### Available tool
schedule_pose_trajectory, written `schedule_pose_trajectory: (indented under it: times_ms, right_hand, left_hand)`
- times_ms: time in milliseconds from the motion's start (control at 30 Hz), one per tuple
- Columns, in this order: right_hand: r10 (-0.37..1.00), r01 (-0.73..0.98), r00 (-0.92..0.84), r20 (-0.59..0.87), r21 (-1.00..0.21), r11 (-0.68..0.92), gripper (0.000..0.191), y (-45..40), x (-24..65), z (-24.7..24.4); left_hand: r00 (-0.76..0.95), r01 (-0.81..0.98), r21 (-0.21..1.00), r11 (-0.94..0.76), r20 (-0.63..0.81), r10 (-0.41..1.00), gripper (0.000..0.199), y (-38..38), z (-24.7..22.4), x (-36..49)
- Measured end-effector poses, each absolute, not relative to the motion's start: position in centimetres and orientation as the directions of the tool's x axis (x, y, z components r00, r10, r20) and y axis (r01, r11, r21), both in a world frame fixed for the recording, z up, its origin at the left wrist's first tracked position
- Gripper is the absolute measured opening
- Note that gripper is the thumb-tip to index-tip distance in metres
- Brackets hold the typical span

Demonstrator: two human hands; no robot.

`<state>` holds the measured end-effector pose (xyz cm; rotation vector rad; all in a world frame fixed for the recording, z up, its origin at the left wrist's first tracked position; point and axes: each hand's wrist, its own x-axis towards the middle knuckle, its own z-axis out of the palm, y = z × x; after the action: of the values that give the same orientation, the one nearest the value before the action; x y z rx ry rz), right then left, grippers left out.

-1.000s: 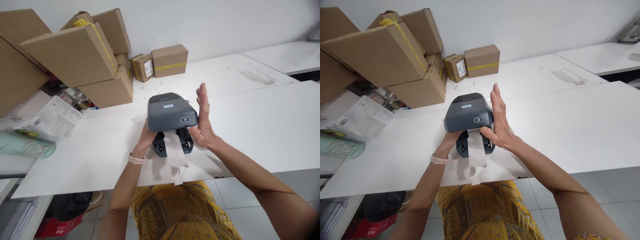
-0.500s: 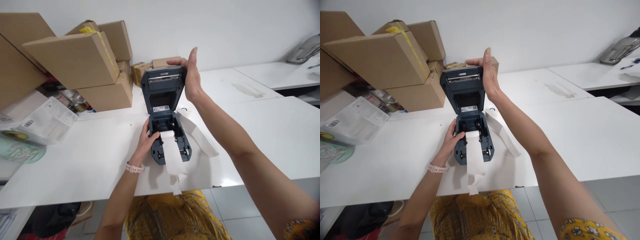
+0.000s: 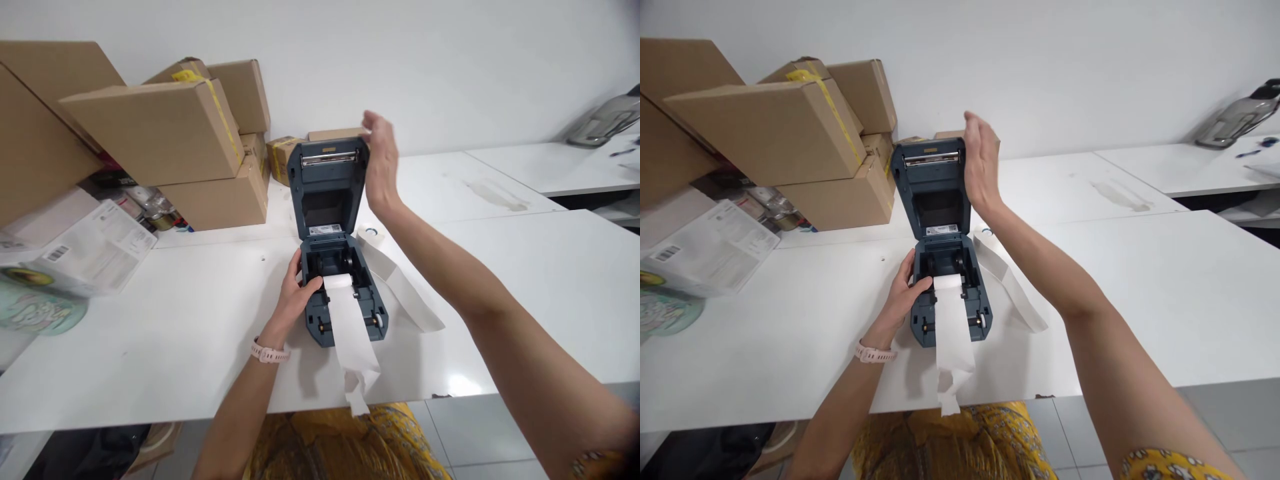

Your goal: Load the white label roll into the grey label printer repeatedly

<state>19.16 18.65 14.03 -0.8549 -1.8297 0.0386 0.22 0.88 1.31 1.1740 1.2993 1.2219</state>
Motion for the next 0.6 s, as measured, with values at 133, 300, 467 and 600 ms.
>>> schedule_pose_trajectory:
  times_ms: [133, 300, 467, 600]
  right_hand:
    - [0.355, 0.512, -0.214, 0.910, -0.206, 0.834, 0.055, 10.3, 20.0, 11.1]
    - [0.518, 0.460, -0.743, 0.424, -0.238, 0.855, 0.050, 7.5, 20.3, 6.4]
    - [0.570, 0.491, -0.778, 0.263, -0.312, 0.813, 0.068, 9.1, 20.5, 5.2]
    - [0.559, 0.487, -0.809, 0.182, -0.327, 0.810, 0.071, 9.3, 20.7, 5.7]
  left_hand:
    - [-0.081, 0.042, 0.999, 0.007, -0.003, 0.997, 0.086, 1.2, 0.9, 0.2]
    - [-0.073, 0.087, 0.995, -0.053, 0.059, 0.996, 0.086, 1.5, 0.4, 0.2]
    - [0.009, 0.154, 0.985, -0.081, 0.081, 0.997, 0.087, 1.5, 0.5, -0.3]
    - [0.040, 0.228, 0.970, -0.079, 0.072, 0.997, 0.085, 1.6, 0.4, -0.7]
